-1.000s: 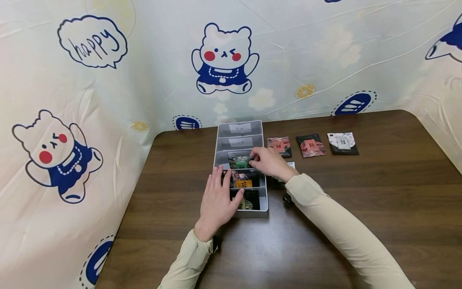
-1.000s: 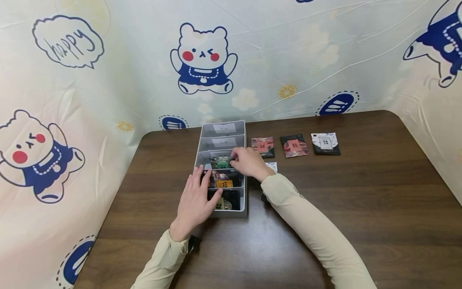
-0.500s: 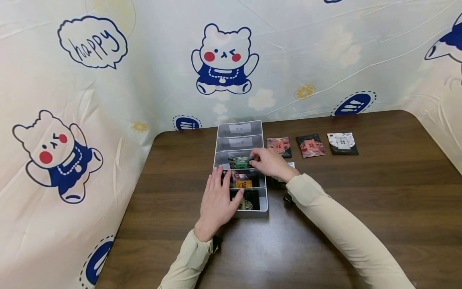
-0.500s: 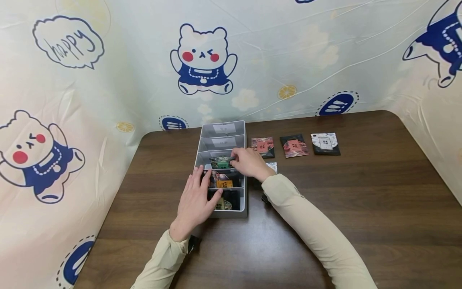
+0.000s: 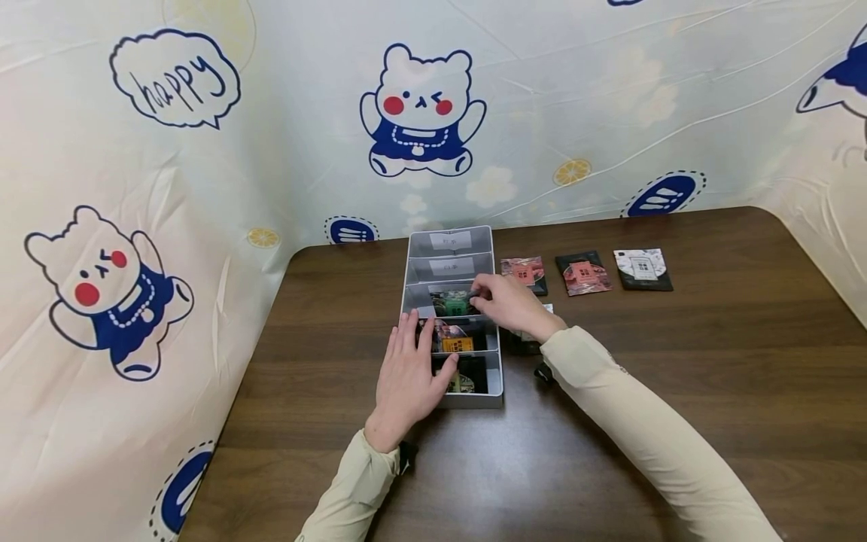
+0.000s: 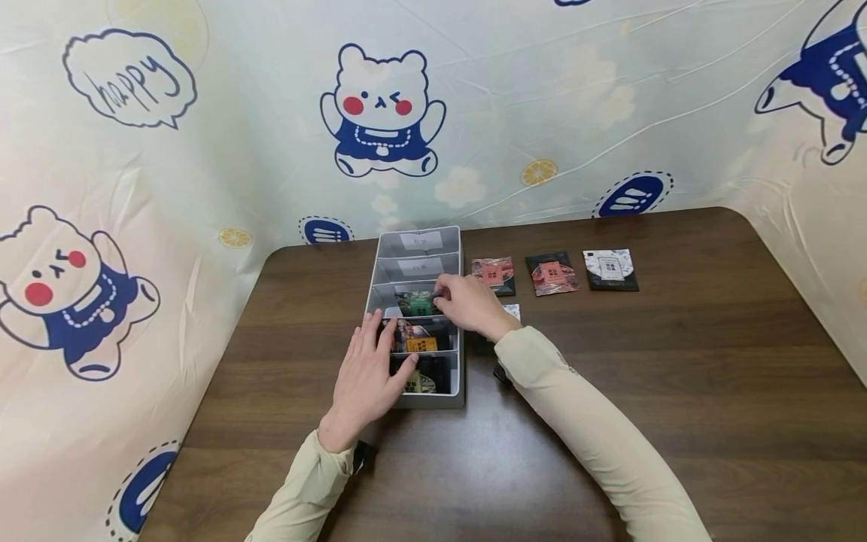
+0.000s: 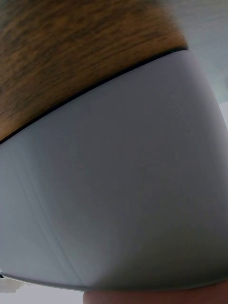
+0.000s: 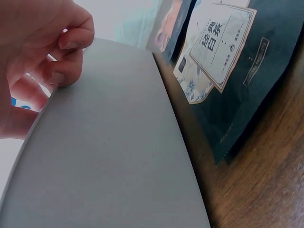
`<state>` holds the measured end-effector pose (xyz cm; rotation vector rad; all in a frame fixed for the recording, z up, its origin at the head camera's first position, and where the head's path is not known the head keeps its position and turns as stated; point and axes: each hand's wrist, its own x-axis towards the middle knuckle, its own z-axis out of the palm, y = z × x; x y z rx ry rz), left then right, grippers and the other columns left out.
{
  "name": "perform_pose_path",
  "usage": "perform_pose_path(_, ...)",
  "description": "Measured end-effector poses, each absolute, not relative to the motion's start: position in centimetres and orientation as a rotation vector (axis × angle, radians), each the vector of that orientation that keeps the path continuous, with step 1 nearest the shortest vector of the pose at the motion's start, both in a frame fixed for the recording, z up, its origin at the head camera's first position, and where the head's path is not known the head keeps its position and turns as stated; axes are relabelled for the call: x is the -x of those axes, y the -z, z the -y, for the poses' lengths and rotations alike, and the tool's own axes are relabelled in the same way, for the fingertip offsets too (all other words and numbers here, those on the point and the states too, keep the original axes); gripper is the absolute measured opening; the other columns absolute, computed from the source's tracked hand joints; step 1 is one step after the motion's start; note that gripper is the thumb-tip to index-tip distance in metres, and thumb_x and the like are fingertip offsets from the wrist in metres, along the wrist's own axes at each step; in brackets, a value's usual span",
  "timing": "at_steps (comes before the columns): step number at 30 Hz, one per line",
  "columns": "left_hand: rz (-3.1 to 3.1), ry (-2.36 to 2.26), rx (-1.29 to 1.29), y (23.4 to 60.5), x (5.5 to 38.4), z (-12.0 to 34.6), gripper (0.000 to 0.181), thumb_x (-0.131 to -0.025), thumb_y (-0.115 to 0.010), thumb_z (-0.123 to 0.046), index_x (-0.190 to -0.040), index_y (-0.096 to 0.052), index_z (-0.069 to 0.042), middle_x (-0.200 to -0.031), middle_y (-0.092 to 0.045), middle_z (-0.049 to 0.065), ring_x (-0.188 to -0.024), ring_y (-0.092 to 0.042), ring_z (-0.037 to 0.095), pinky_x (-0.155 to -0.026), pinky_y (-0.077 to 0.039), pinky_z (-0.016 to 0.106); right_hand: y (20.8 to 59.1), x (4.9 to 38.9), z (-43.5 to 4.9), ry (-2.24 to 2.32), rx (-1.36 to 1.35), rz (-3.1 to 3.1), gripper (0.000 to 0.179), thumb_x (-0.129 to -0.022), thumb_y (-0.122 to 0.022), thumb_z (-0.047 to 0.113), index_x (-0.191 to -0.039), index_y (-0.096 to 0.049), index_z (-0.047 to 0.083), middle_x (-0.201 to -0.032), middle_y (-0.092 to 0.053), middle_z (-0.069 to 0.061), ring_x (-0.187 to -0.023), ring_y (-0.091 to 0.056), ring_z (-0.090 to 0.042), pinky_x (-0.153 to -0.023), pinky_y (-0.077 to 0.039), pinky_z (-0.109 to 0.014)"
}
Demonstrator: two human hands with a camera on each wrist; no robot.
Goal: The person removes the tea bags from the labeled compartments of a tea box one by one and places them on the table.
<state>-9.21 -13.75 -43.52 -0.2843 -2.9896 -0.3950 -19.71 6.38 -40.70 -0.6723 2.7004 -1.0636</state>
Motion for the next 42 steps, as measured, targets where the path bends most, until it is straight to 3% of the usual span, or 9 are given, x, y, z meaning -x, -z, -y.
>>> perform_pose_path(12, 2.986, 0.399, 0.291, 43.5, 9.2, 13.8, 0.071, -0.094, -0.044, -0.055, -0.147, -0.039, -0.009, -0.159, -0.024, 0.018, -0.15, -0.016, 0.031, -0.122, -0.014, 0.045, 40.3, 19.6, -7.0, 1.12, 0.683, -2.727, 0.014, -0.096, -0.058, 0.017, -0.105, -0.065, 0.009, -0.086, -0.067, -0.006, -0.064, -0.056, -0.015, -0.062, -0.045, -0.031)
perform_pose_path(19, 2.985, 0.397, 0.292, 43.5, 9.2, 13.8, 0.07, -0.094, -0.045, -0.055, -0.147, -0.039, -0.009, -0.158, -0.024, 0.018, -0.15, -0.016, 0.031, -0.122, -0.014, 0.045, 40.0, 19.6, -7.2, 1.164, 0.677, -2.739, 0.014, -0.096, -0.058, 0.019, -0.105, -0.066, 0.01, -0.088, -0.068, -0.005, -0.068, -0.059, -0.015, -0.075, -0.049, -0.041)
perform_pose_path(26, 2.976, 0.393, 0.3, 43.6, 9.2, 13.8, 0.07, -0.094, -0.045, -0.055, -0.147, -0.039, -0.009, -0.158, -0.025, 0.019, -0.149, -0.018, 0.032, -0.122, -0.015, 0.045, 39.7, 19.6, -7.5, 1.2, 0.681, -2.755, 0.014, -0.095, -0.059, 0.018, -0.105, -0.067, 0.01, -0.087, -0.068, -0.006, -0.068, -0.058, -0.017, -0.067, -0.047, -0.033)
perform_pose_path(42, 2.984, 0.403, 0.291, 43.6, 9.2, 13.9, 0.071, -0.094, -0.046, -0.055, -0.147, -0.039, -0.009, -0.159, -0.024, 0.018, -0.15, -0.016, 0.031, -0.122, -0.014, 0.045, 39.0, 19.7, -8.3, 1.301, 0.687, -2.736, 0.016, -0.097, -0.056, 0.02, -0.107, -0.065, 0.011, -0.094, -0.067, -0.006, -0.072, -0.056, -0.019, -0.065, -0.045, -0.033)
